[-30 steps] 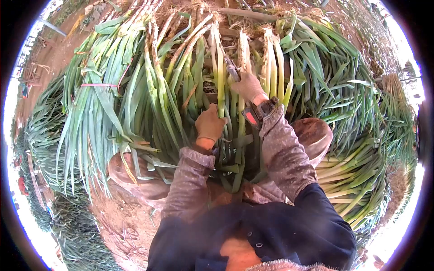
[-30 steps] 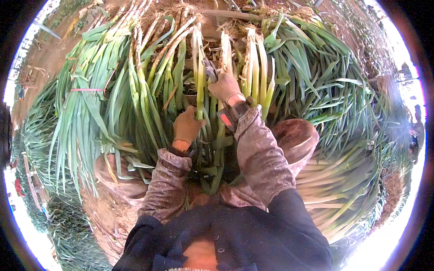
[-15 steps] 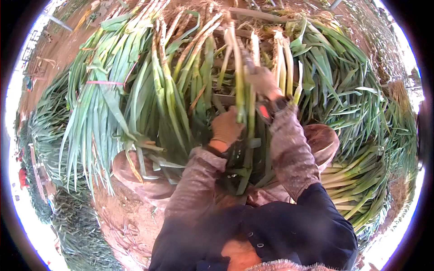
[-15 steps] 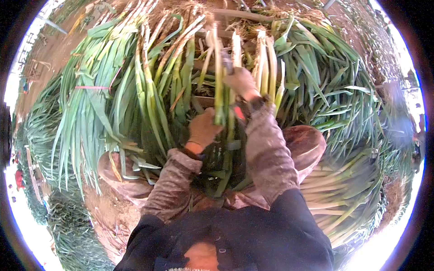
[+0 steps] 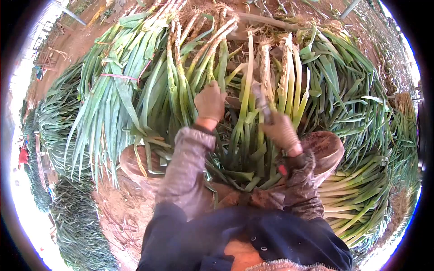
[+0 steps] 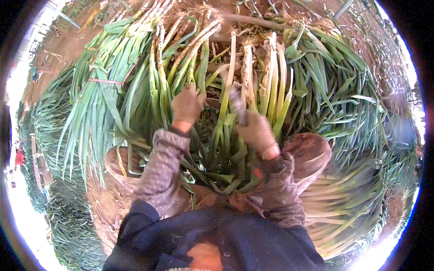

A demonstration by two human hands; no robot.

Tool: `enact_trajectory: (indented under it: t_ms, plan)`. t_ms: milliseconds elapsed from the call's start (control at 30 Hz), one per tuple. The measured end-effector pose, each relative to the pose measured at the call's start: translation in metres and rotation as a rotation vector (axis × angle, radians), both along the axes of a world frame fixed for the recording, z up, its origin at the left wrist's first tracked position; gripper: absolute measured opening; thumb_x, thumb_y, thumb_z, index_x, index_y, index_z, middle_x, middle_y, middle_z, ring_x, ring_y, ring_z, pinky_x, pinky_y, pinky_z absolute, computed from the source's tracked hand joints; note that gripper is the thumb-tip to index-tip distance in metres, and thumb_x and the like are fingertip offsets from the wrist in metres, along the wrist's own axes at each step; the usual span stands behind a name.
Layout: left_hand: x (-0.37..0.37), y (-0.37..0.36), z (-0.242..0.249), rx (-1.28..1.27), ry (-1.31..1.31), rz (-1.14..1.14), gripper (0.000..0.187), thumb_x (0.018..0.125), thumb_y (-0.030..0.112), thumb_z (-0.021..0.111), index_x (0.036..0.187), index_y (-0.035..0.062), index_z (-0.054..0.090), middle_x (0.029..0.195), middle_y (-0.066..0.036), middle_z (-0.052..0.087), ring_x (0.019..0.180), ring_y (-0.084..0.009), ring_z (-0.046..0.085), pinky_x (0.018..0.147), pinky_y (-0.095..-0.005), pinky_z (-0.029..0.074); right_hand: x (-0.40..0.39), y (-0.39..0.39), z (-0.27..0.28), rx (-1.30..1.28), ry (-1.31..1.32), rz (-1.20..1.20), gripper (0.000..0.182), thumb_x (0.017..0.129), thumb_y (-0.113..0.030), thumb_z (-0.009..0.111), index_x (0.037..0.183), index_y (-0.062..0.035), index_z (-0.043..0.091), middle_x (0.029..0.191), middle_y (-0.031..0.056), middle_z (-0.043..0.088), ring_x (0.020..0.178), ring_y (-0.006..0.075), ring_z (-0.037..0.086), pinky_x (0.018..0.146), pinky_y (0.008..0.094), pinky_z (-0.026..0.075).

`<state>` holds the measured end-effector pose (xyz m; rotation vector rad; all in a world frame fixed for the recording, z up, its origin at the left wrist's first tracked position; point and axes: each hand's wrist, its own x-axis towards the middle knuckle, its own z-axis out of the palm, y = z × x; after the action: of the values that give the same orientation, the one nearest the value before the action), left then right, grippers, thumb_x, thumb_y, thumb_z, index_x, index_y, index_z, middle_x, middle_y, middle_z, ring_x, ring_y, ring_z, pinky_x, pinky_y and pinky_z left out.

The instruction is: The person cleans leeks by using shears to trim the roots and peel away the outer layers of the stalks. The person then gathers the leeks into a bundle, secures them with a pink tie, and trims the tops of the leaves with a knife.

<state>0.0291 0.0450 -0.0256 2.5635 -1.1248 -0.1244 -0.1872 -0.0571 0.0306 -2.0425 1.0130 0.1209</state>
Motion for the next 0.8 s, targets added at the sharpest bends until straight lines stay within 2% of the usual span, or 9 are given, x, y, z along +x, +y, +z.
enact_trajectory:
  t_ms: [67, 167, 200, 333, 400, 500, 533, 600, 800]
  plan:
    - [0.017, -0.024, 0.005, 0.133, 0.085, -0.137, 0.038, 0.090, 0.033, 0.068, 0.111, 0.0023, 0.059, 0.088, -0.013, 0.067, 0.072, -0.0247, 0.068, 0.063, -0.0387, 0.056, 0.017, 0.018, -0.008, 0.033, -0.052, 0.083, 0.027, 0.081, -0.023, 0.070, 0.092, 0.0002, 0.062, 0.079, 0.0184, 0.067, 0.074, 0.0299, 0.066, 0.072, 0.0419, 0.055]
    - [0.033, -0.053, -0.032, 0.058, -0.461, -0.157, 0.044, 0.092, 0.030, 0.065, 0.120, -0.0024, 0.056, 0.088, -0.013, 0.065, 0.076, -0.0237, 0.069, 0.062, -0.0361, 0.057, 0.031, 0.021, -0.025, 0.057, -0.182, 0.017, 0.031, 0.077, -0.025, 0.067, 0.084, 0.0035, 0.055, 0.074, 0.0270, 0.058, 0.073, 0.0457, 0.058, 0.068, 0.0489, 0.047]
    - [0.034, -0.060, -0.023, 0.161, -0.328, -0.153, 0.044, 0.092, 0.026, 0.064, 0.123, -0.0041, 0.054, 0.094, -0.015, 0.067, 0.076, -0.0262, 0.069, 0.062, -0.0365, 0.058, 0.030, 0.021, -0.035, 0.002, -0.182, 0.021, 0.028, 0.079, -0.023, 0.068, 0.084, 0.0020, 0.054, 0.065, 0.0049, 0.049, 0.063, 0.0161, 0.046, 0.059, 0.0359, 0.043]
    - [0.044, -0.106, -0.040, 0.256, -0.329, 0.037, 0.047, 0.091, 0.023, 0.065, 0.127, -0.0043, 0.053, 0.104, -0.020, 0.070, 0.084, -0.0319, 0.072, 0.068, -0.0413, 0.059, 0.015, 0.012, -0.021, 0.232, -0.163, -0.139, 0.022, 0.081, -0.018, 0.066, 0.084, 0.0007, 0.055, 0.064, -0.0002, 0.048, 0.060, 0.0109, 0.046, 0.055, 0.0315, 0.041]
    - [0.043, -0.106, -0.024, 0.294, -0.061, 0.079, 0.038, 0.088, 0.014, 0.065, 0.121, -0.0027, 0.058, 0.104, -0.020, 0.071, 0.096, -0.0299, 0.073, 0.074, -0.0395, 0.059, -0.002, 0.002, -0.037, 0.134, -0.198, -0.119, 0.020, 0.081, -0.017, 0.066, 0.084, 0.0005, 0.056, 0.065, -0.0022, 0.046, 0.060, 0.0094, 0.044, 0.054, 0.0299, 0.038]
    - [0.046, -0.080, -0.008, 0.146, 0.411, 0.051, 0.026, 0.086, 0.014, 0.067, 0.103, -0.0032, 0.060, 0.095, -0.015, 0.070, 0.079, -0.0243, 0.070, 0.074, -0.0383, 0.057, -0.022, 0.009, -0.009, 0.181, -0.234, -0.145, 0.021, 0.080, -0.016, 0.066, 0.090, 0.0007, 0.057, 0.067, -0.0016, 0.042, 0.061, 0.0106, 0.040, 0.056, 0.0303, 0.038]
    - [0.039, -0.062, 0.000, 0.129, 0.446, 0.020, 0.031, 0.084, 0.015, 0.069, 0.105, -0.0059, 0.059, 0.092, -0.016, 0.068, 0.076, -0.0240, 0.065, 0.077, -0.0377, 0.056, -0.030, 0.014, -0.002, 0.155, -0.193, -0.120, 0.023, 0.080, -0.016, 0.067, 0.092, 0.0013, 0.058, 0.068, -0.0009, 0.043, 0.062, 0.0115, 0.040, 0.057, 0.0309, 0.038]
    - [0.022, -0.020, -0.026, -0.096, 0.680, 0.041, 0.037, 0.078, 0.019, 0.070, 0.104, -0.0047, 0.061, 0.097, -0.026, 0.069, 0.092, -0.0428, 0.067, 0.085, -0.0467, 0.052, -0.044, 0.030, 0.000, 0.149, -0.172, -0.058, 0.026, 0.080, -0.017, 0.068, 0.094, 0.0026, 0.058, 0.068, 0.0088, 0.051, 0.063, 0.0158, 0.048, 0.060, 0.0344, 0.044]
    - [-0.048, 0.058, -0.031, -0.409, 0.894, 0.057, 0.041, 0.079, 0.014, 0.071, 0.112, -0.0070, 0.059, 0.102, -0.025, 0.069, 0.095, -0.0362, 0.068, 0.087, -0.0409, 0.050, -0.073, 0.091, 0.010, 0.208, -0.101, -0.077, 0.033, 0.081, -0.020, 0.070, 0.101, 0.0036, 0.059, 0.077, 0.0219, 0.061, 0.069, 0.0310, 0.061, 0.068, 0.0413, 0.050]
